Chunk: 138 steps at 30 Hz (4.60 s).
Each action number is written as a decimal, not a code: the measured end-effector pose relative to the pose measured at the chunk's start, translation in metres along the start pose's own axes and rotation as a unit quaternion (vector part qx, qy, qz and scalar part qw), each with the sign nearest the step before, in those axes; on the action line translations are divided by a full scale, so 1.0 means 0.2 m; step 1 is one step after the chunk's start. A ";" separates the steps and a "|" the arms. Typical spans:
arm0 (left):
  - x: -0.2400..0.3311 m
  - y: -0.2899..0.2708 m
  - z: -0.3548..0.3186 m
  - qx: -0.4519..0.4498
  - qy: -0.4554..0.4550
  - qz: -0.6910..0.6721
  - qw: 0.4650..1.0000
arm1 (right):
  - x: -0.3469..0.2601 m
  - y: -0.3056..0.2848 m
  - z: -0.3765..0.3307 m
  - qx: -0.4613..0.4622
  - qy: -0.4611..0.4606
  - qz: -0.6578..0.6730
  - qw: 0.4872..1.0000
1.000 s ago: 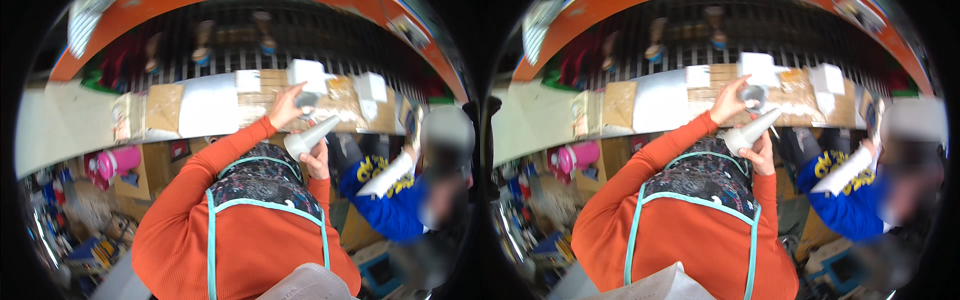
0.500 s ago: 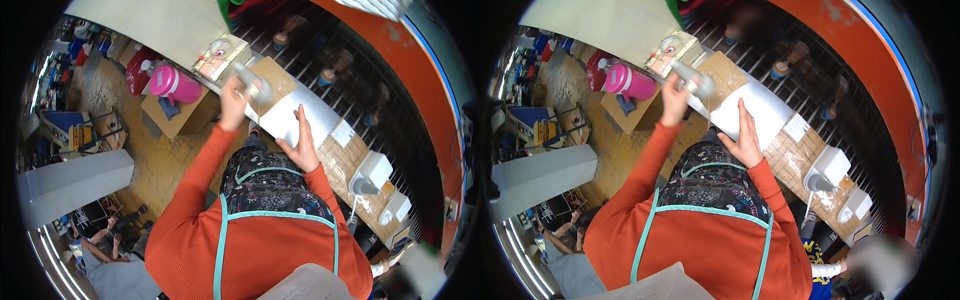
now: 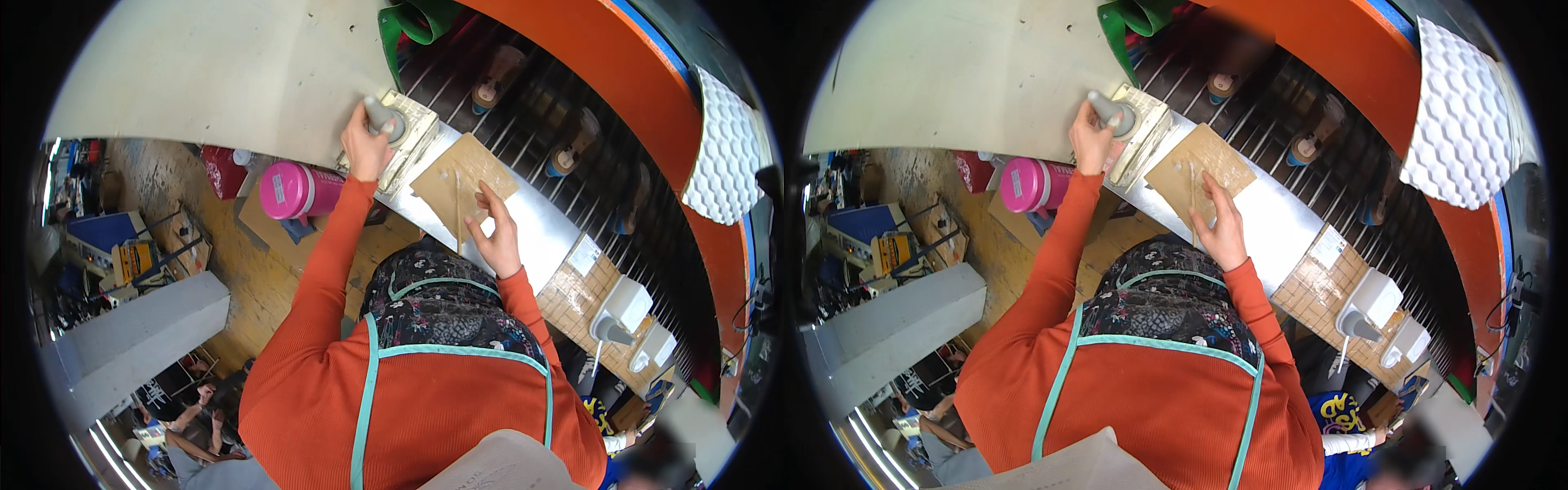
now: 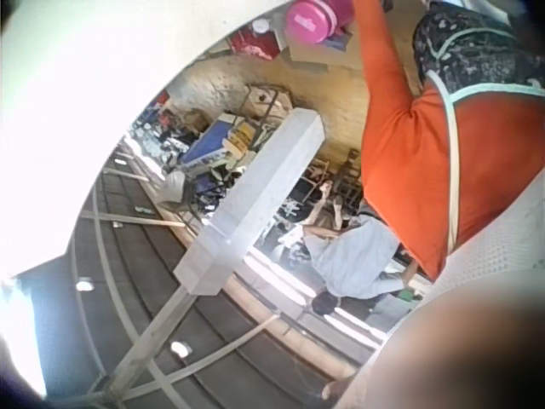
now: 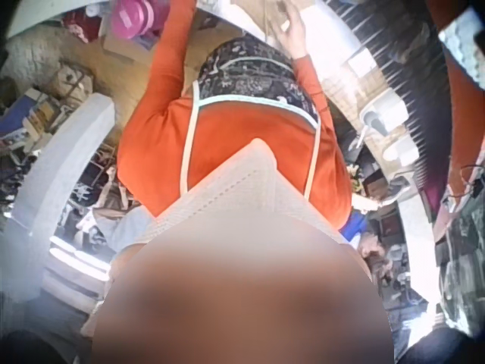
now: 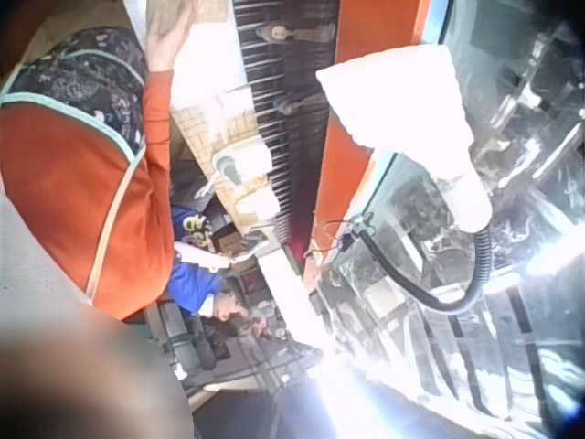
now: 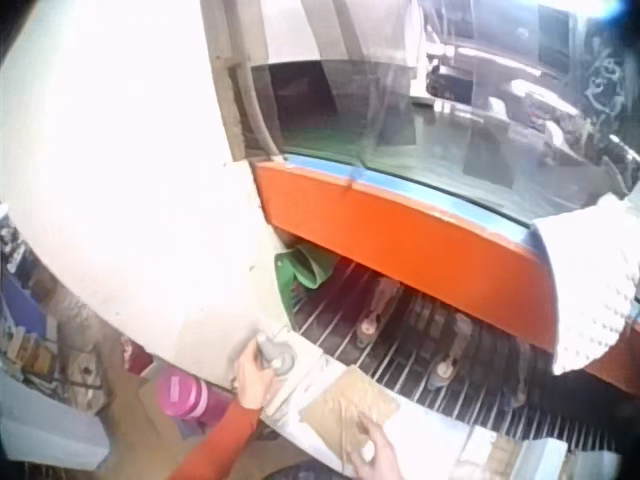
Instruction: The person pours liquid from a white plastic jug into a metal funnel on a machine, then returns to a workbench and uses a brush to apply white glue to the sole of a shoe. The person repeatedly dips the brush into a container and coats the shoe sole, then places the shoe on a rack.
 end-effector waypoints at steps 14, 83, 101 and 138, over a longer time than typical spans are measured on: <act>0.54 -0.16 -0.54 -0.340 0.213 -0.037 0.915 | -0.07 -0.10 0.08 -0.138 0.182 0.270 0.936; -0.36 -1.00 -0.62 -0.057 0.391 0.110 0.912 | -0.15 1.16 0.17 0.177 0.181 0.425 0.869; -0.73 -1.31 -0.73 -0.239 0.018 0.262 0.935 | -0.35 1.44 0.58 -0.043 0.072 -0.502 0.861; -2.77 -3.33 -0.06 0.010 -0.173 0.093 0.980 | -0.60 4.40 0.88 -0.162 -0.332 -0.229 0.901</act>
Point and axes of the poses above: each hand's wrist, its own z-axis towards the middle knuckle, its own y-axis out of the palm, x = y × z, the point moved 1 cm from there along z, towards the middle knuckle, and after that the axes turned 13 degrees about z, right-handed, at the moved point
